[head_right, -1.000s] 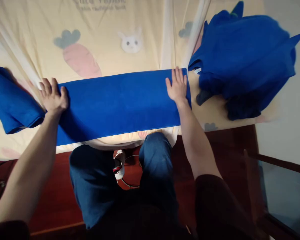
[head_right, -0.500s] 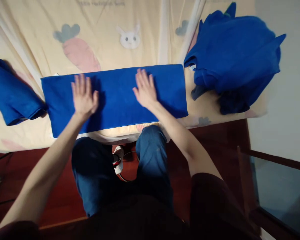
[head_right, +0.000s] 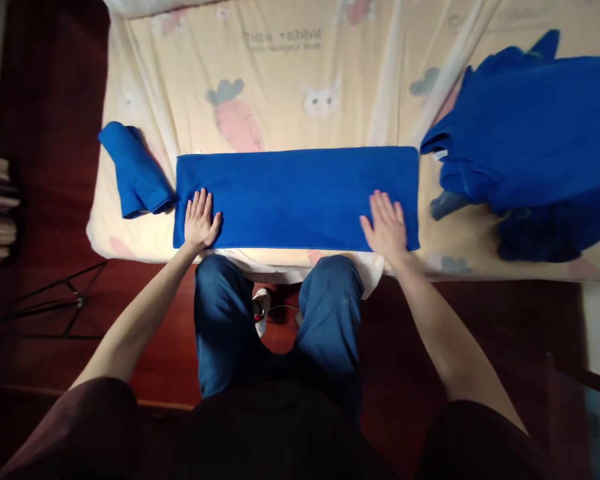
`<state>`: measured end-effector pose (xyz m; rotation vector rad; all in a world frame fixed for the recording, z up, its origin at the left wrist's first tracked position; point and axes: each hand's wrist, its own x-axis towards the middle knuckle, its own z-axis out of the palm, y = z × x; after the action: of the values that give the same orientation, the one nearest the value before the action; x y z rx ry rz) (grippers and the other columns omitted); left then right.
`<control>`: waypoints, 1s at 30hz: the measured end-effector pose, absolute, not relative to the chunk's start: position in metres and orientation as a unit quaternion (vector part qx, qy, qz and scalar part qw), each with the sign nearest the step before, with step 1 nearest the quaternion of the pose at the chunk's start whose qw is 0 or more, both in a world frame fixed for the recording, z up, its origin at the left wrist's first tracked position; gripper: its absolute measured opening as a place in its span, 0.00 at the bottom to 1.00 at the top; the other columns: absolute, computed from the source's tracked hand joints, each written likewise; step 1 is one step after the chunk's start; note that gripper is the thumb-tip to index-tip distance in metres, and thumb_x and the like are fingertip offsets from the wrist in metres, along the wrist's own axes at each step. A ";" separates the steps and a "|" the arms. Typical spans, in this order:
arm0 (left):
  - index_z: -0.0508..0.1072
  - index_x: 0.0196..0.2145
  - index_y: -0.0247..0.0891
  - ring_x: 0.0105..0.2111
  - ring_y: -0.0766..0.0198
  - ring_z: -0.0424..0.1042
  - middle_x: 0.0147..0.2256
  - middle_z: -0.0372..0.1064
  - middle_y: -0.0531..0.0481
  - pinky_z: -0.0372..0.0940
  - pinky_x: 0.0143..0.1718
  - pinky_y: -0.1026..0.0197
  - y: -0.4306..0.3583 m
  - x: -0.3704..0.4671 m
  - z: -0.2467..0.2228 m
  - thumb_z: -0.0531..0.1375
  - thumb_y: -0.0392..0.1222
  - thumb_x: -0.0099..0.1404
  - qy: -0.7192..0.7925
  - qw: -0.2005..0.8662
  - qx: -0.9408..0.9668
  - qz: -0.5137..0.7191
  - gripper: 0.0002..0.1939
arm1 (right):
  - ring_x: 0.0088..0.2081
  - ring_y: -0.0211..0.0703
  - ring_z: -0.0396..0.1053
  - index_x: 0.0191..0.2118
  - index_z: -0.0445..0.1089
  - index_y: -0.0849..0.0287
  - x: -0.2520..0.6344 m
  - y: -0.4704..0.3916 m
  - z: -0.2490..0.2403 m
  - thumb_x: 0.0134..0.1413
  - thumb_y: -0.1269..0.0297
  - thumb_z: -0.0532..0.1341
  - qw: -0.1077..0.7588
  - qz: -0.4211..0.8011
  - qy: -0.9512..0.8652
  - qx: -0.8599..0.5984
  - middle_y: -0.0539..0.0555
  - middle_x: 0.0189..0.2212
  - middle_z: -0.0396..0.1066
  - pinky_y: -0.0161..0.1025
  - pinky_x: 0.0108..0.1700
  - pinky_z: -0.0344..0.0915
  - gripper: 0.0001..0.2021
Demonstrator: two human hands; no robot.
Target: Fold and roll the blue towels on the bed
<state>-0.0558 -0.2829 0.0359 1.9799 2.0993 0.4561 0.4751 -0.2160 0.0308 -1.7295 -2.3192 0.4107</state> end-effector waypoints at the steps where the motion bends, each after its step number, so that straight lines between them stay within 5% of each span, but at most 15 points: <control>1: 0.54 0.75 0.32 0.77 0.49 0.38 0.76 0.41 0.37 0.35 0.76 0.40 -0.287 -0.063 0.035 0.46 0.60 0.75 0.727 0.101 0.661 0.155 0.41 | 0.78 0.52 0.41 0.78 0.48 0.61 0.489 -0.223 0.027 0.72 0.56 0.48 0.110 0.112 -0.777 -0.610 0.62 0.77 0.45 0.58 0.78 0.36 0.34; 8: 0.54 0.74 0.28 0.77 0.48 0.40 0.75 0.43 0.33 0.42 0.75 0.40 -0.299 -0.077 0.036 0.45 0.59 0.76 0.749 0.077 0.643 0.142 0.40 | 0.79 0.46 0.38 0.78 0.43 0.66 0.529 -0.244 0.019 0.74 0.55 0.43 0.024 0.032 -0.730 -0.682 0.65 0.77 0.45 0.54 0.78 0.40 0.34; 16: 0.64 0.69 0.33 0.73 0.48 0.53 0.69 0.61 0.37 0.43 0.74 0.36 -0.277 -0.117 0.074 0.45 0.42 0.76 0.707 0.046 0.698 0.098 0.29 | 0.78 0.42 0.38 0.78 0.45 0.66 0.529 -0.243 0.012 0.72 0.54 0.41 0.030 -0.002 -0.735 -0.678 0.66 0.76 0.48 0.51 0.76 0.46 0.35; 24: 0.68 0.61 0.17 0.65 0.46 0.62 0.64 0.65 0.29 0.50 0.71 0.37 -0.320 -0.227 0.086 0.46 0.34 0.72 0.729 0.020 0.684 -0.024 0.26 | 0.79 0.45 0.38 0.77 0.46 0.71 0.524 -0.243 0.020 0.72 0.54 0.40 0.004 0.013 -0.728 -0.686 0.66 0.76 0.45 0.50 0.78 0.40 0.36; 30: 0.70 0.61 0.29 0.68 0.49 0.60 0.64 0.66 0.36 0.58 0.68 0.42 -0.325 -0.212 0.080 0.46 0.39 0.75 0.721 0.054 0.688 0.056 0.24 | 0.79 0.47 0.37 0.78 0.43 0.69 0.522 -0.242 0.023 0.71 0.56 0.38 0.005 0.032 -0.727 -0.686 0.66 0.77 0.43 0.51 0.77 0.41 0.36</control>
<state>-0.2115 -0.3254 0.0798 2.0915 2.1908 0.1700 0.5223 -0.2416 0.0229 -2.1474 -2.2772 0.0999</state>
